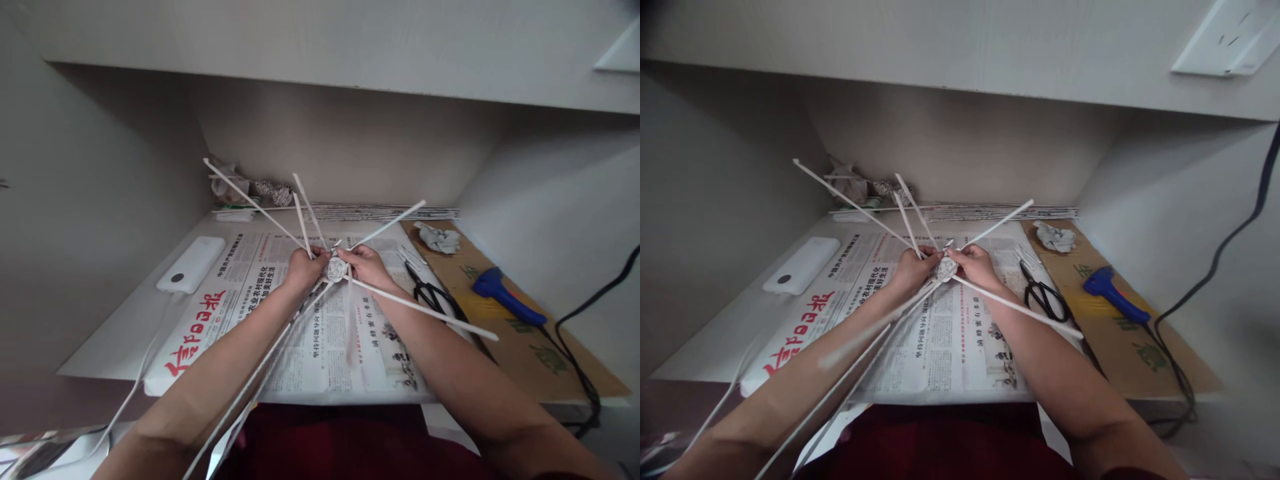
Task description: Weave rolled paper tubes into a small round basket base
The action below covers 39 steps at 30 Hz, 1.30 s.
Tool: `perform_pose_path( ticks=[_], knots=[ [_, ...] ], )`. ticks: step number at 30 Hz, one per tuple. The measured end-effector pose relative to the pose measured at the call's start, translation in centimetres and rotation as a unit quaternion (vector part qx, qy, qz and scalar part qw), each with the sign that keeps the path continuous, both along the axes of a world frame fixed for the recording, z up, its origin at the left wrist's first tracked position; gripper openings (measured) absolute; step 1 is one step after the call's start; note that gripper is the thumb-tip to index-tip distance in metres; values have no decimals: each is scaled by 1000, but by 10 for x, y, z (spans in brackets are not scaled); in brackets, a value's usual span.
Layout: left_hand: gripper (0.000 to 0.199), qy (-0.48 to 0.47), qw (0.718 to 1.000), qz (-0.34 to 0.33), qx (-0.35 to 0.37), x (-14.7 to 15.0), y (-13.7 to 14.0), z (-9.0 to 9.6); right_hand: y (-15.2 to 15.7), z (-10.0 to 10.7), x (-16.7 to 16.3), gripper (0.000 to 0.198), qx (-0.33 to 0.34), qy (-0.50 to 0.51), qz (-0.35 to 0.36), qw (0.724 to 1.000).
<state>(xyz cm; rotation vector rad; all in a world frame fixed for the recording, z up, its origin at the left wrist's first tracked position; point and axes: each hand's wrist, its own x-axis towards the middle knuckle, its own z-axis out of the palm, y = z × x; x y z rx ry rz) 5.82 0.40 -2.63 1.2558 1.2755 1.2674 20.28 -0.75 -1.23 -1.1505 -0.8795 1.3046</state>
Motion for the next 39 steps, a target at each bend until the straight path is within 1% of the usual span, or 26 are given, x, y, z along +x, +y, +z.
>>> perform_pose_path(
  ticks=[3, 6, 9, 13, 16, 18, 21, 24, 27, 29, 32, 34, 35, 37, 39],
  knots=[
    [17, -7, 1000, 4, 4, 1, 0, 0, -2, 8, -1, 48, -3, 2, -27, 1000],
    [16, 4, 1000, 2, 6, -1, 2, 0, -3, 12, 0, 46, 14, -2, -20, 1000],
    [19, -11, 1000, 13, 0, -3, 5, -3, -1, 9, 3, 45, 28, -32, -21, 999],
    [22, -29, 999, 41, 0, -5, 12, -6, 3, 5, 6, 44, 61, -74, -66, 993],
    [21, -48, 998, 49, 1, -6, 12, -5, 3, 6, 6, 42, 95, -105, -79, 987],
    [20, -63, 997, 40, -6, -6, 10, -3, 2, 6, 7, 42, 111, -131, -70, 983],
    [21, -88, 996, 14, -20, -5, 7, 0, 4, 2, 9, 41, 137, -163, -26, 977],
    [26, -117, 993, -13, -22, -4, 7, -1, 7, -7, 12, 33, 165, -193, 10, 967],
    [27, -133, 990, -24, -28, -4, 9, -3, 9, -12, 14, 27, 183, -241, 20, 953],
    [25, -137, 990, -30, -28, -4, 10, -4, 9, -12, 15, 25, 199, -266, 5, 943],
    [24, -150, 987, -41, -33, -4, 10, -2, 9, -8, 17, 26, 225, -317, -62, 919],
    [25, -163, 984, -53, -49, -4, 9, 0, 9, -5, 18, 30, 229, -338, -85, 909],
    [27, -167, 983, -58, -58, -4, 8, 1, 9, -5, 17, 32, 225, -331, -76, 913],
    [30, -172, 981, -66, -66, -4, 6, 2, 9, -5, 16, 33, 214, -293, -34, 931],
    [32, -176, 980, -73, -58, -4, 5, 3, 8, -6, 13, 28, 203, -258, -1, 945]
  ],
)
